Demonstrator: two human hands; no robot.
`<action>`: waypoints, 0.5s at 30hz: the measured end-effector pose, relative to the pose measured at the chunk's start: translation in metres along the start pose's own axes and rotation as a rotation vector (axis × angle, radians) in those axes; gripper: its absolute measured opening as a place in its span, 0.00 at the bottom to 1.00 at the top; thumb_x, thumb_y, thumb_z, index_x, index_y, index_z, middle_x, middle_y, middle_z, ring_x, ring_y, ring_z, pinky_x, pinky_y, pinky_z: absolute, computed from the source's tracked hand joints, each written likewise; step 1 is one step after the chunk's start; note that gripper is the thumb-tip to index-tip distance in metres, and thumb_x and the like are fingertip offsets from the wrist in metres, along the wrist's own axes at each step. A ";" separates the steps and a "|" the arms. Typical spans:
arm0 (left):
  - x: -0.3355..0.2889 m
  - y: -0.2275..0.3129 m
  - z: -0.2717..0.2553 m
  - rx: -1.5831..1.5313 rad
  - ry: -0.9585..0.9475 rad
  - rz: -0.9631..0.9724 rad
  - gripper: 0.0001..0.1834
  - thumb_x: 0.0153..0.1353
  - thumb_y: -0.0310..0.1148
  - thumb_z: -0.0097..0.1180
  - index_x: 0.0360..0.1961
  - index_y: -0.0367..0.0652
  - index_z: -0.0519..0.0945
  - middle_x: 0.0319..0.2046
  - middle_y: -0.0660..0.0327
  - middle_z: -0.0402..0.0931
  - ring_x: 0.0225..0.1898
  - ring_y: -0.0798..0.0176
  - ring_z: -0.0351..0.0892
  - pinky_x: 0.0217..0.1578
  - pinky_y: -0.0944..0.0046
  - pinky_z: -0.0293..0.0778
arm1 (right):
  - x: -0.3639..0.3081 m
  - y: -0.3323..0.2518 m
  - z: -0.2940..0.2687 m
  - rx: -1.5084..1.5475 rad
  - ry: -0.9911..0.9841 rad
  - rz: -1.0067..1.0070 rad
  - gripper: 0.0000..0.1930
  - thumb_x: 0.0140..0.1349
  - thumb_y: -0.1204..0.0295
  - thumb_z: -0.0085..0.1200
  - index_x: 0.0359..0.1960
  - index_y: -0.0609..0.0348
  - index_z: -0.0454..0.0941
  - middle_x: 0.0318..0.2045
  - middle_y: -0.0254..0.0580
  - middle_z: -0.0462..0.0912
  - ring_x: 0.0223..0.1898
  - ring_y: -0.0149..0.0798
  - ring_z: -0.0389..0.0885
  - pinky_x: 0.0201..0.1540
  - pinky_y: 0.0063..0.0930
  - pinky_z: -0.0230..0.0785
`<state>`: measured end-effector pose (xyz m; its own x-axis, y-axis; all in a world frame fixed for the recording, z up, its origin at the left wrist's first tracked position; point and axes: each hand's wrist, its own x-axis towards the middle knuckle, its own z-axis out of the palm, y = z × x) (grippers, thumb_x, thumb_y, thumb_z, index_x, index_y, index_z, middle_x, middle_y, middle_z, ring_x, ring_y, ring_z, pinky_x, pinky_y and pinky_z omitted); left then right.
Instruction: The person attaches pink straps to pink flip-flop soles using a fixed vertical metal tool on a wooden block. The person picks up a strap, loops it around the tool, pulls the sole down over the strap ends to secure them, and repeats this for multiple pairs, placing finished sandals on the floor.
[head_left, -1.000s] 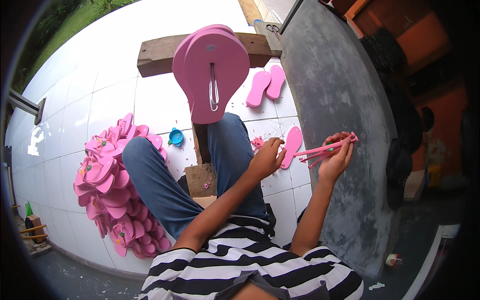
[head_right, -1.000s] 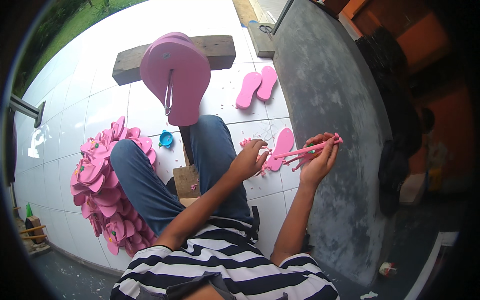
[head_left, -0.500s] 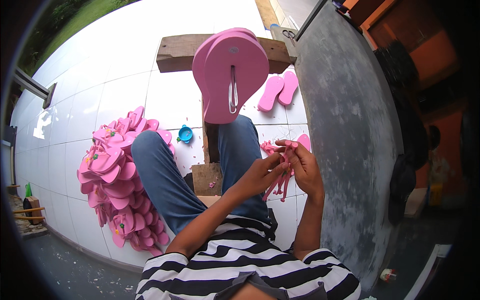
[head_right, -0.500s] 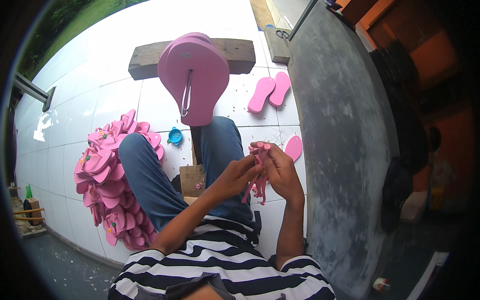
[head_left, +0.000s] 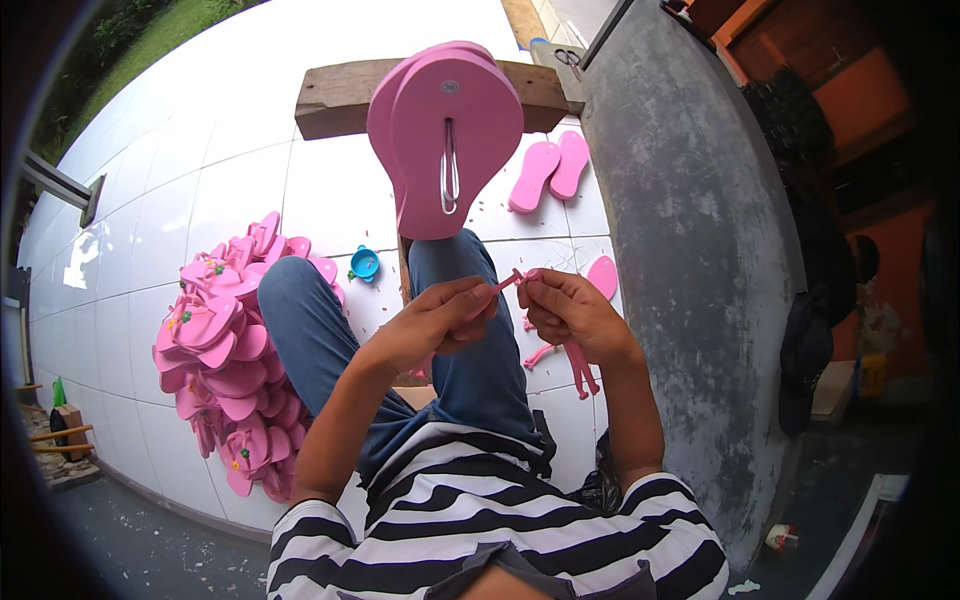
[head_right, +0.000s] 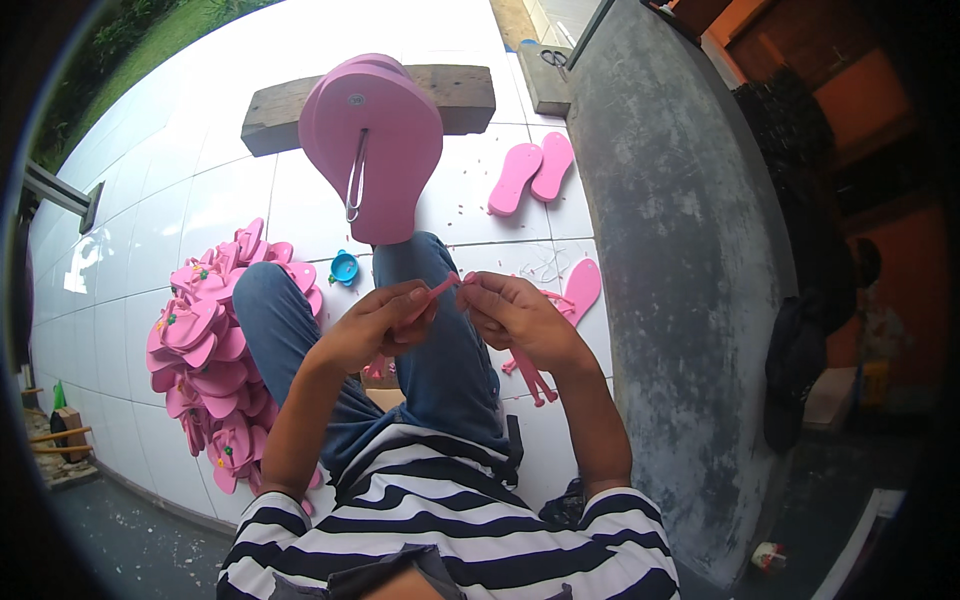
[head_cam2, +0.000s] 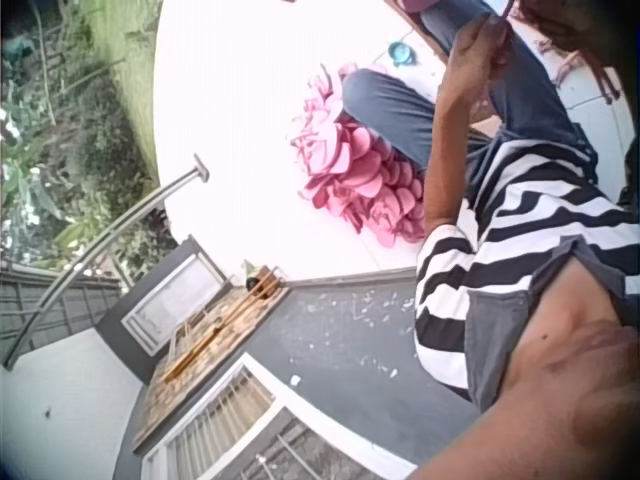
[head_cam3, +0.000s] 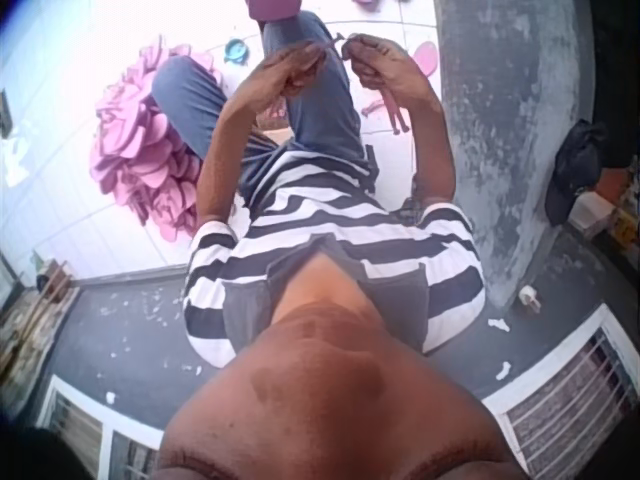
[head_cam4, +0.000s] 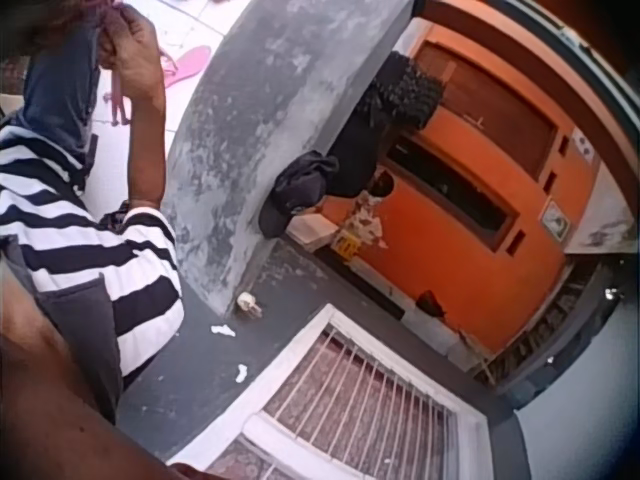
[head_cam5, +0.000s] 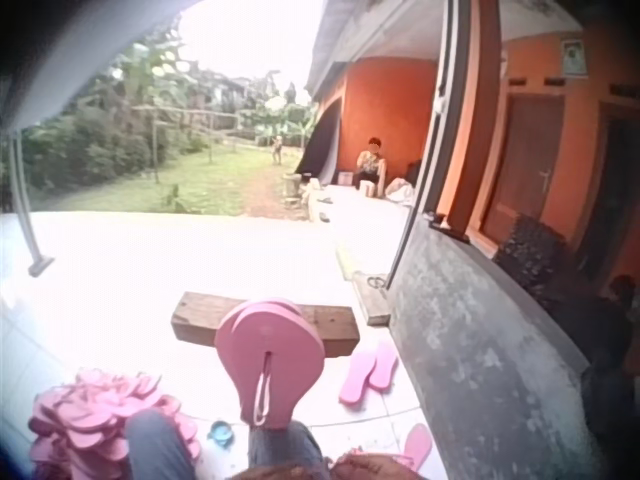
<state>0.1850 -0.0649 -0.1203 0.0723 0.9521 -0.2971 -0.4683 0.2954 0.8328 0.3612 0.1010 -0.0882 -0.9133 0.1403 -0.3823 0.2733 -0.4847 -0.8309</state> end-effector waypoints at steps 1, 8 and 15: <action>-0.004 0.001 -0.003 0.177 -0.001 0.037 0.18 0.72 0.46 0.47 0.46 0.40 0.75 0.24 0.66 0.69 0.23 0.77 0.64 0.22 0.74 0.58 | -0.005 -0.009 0.000 -0.209 -0.005 0.056 0.14 0.73 0.62 0.45 0.39 0.61 0.76 0.20 0.31 0.70 0.20 0.26 0.69 0.24 0.22 0.61; -0.062 0.011 0.015 0.745 -0.217 0.124 0.20 0.73 0.46 0.43 0.43 0.39 0.78 0.16 0.52 0.68 0.19 0.53 0.70 0.25 0.56 0.65 | -0.044 -0.025 0.013 -1.074 -0.513 -0.092 0.15 0.72 0.61 0.45 0.42 0.59 0.77 0.28 0.45 0.79 0.30 0.47 0.79 0.35 0.37 0.70; -0.125 0.008 -0.049 0.563 0.171 -0.254 0.20 0.71 0.44 0.50 0.44 0.35 0.82 0.19 0.66 0.73 0.21 0.73 0.69 0.25 0.67 0.67 | -0.130 -0.069 -0.035 -0.666 0.486 -0.375 0.15 0.71 0.65 0.47 0.43 0.67 0.79 0.29 0.38 0.76 0.28 0.30 0.70 0.32 0.23 0.62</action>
<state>0.1292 -0.1859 -0.0995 -0.0433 0.8348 -0.5488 0.0824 0.5504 0.8308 0.4719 0.1459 0.0049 -0.7906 0.6109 -0.0428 0.2398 0.2446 -0.9395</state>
